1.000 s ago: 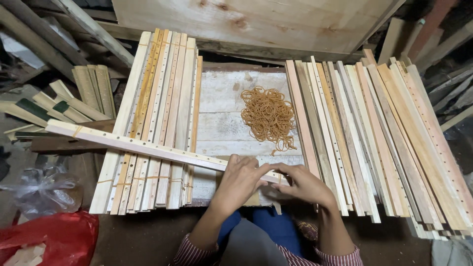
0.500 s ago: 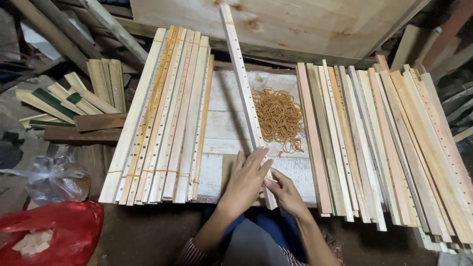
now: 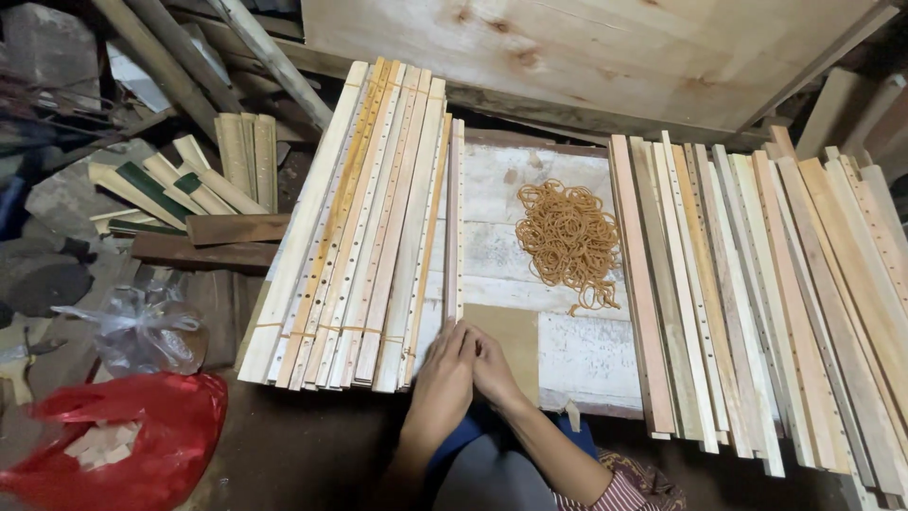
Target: The person picks up thin wooden slats with pre-drilled holes, aligns them into small stacks, and secures each stack with a rubber band. The person repeats this process, moving completed bundles to the side.
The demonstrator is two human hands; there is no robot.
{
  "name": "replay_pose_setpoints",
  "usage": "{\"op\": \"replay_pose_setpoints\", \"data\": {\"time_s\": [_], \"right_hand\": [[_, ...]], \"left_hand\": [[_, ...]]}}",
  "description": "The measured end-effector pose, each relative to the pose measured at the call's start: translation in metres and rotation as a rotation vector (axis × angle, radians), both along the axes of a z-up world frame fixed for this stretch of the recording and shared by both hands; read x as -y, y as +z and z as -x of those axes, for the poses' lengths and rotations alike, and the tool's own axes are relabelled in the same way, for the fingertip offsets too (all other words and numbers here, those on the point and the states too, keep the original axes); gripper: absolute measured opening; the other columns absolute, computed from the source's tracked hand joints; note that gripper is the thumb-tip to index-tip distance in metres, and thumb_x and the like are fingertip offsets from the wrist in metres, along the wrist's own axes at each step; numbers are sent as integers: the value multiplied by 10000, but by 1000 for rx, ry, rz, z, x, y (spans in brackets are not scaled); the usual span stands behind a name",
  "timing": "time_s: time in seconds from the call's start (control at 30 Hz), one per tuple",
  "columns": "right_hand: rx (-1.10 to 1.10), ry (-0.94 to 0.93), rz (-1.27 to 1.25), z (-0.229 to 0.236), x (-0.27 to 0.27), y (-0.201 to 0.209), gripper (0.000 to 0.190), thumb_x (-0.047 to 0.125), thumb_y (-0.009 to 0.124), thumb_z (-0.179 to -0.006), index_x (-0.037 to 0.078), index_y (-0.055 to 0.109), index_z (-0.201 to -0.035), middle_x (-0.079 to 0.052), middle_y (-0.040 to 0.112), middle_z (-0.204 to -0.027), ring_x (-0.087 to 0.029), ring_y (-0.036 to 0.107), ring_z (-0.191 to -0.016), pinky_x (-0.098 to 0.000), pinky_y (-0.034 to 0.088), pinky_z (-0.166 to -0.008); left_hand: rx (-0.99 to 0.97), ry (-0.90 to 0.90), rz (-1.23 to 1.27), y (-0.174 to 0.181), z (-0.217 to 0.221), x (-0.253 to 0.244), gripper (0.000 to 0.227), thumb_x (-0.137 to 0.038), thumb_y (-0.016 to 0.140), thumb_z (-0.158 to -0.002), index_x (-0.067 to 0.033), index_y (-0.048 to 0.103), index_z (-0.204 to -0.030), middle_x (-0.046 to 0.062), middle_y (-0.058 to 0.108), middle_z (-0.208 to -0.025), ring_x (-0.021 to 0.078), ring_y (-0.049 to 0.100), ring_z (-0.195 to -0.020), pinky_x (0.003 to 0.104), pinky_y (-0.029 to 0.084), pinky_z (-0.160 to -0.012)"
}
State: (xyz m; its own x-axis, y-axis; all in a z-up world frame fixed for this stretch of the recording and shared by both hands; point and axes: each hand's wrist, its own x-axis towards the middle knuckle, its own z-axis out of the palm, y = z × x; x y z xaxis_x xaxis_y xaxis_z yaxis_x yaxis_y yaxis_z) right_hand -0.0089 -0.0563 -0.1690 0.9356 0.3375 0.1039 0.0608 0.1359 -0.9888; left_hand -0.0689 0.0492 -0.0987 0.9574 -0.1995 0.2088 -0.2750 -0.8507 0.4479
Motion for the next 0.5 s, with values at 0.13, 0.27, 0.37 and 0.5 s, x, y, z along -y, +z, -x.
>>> {"op": "replay_pose_setpoints", "data": {"time_s": [0.13, 0.27, 0.37, 0.5], "right_hand": [[-58, 55, 83, -3, -12, 14, 410, 23, 591, -931, 24, 659, -1335, -79, 645, -1391, -153, 564, -1292, -275, 396, -1144], [-61, 58, 288, -5, -19, 14, 375, 169, 623, -942, 77, 689, -1300, -49, 707, -1307, -117, 608, -1186, -261, 476, -1025], [24, 53, 435, -10, -19, 9, 364, 182, 632, -921, 137, 719, -1272, -45, 716, -1099, -128, 646, -1020, -258, 488, -897], [180, 24, 603, -17, -22, -1, 340, 200, 625, -969, 111, 715, -1284, -36, 670, -878, -173, 602, -885, -303, 479, -818]], "left_hand": [[-33, 80, -16, -4, 14, -6, 611, 42, 441, -898, 45, 386, -1507, 262, 343, -1596, 440, 254, -1505, 518, 275, -1208], [-46, 181, -119, -20, 25, -6, 759, 47, 476, -834, -37, 311, -1569, 208, 288, -1633, 415, 276, -1489, 468, 351, -1153], [-9, 240, -170, -33, 27, -6, 769, 26, 462, -849, -58, 275, -1591, 186, 256, -1661, 390, 276, -1507, 456, 360, -1147], [100, 247, -179, -54, 24, -7, 667, -41, 382, -923, -2, 274, -1580, 195, 310, -1642, 350, 272, -1529, 439, 263, -1230]]}}
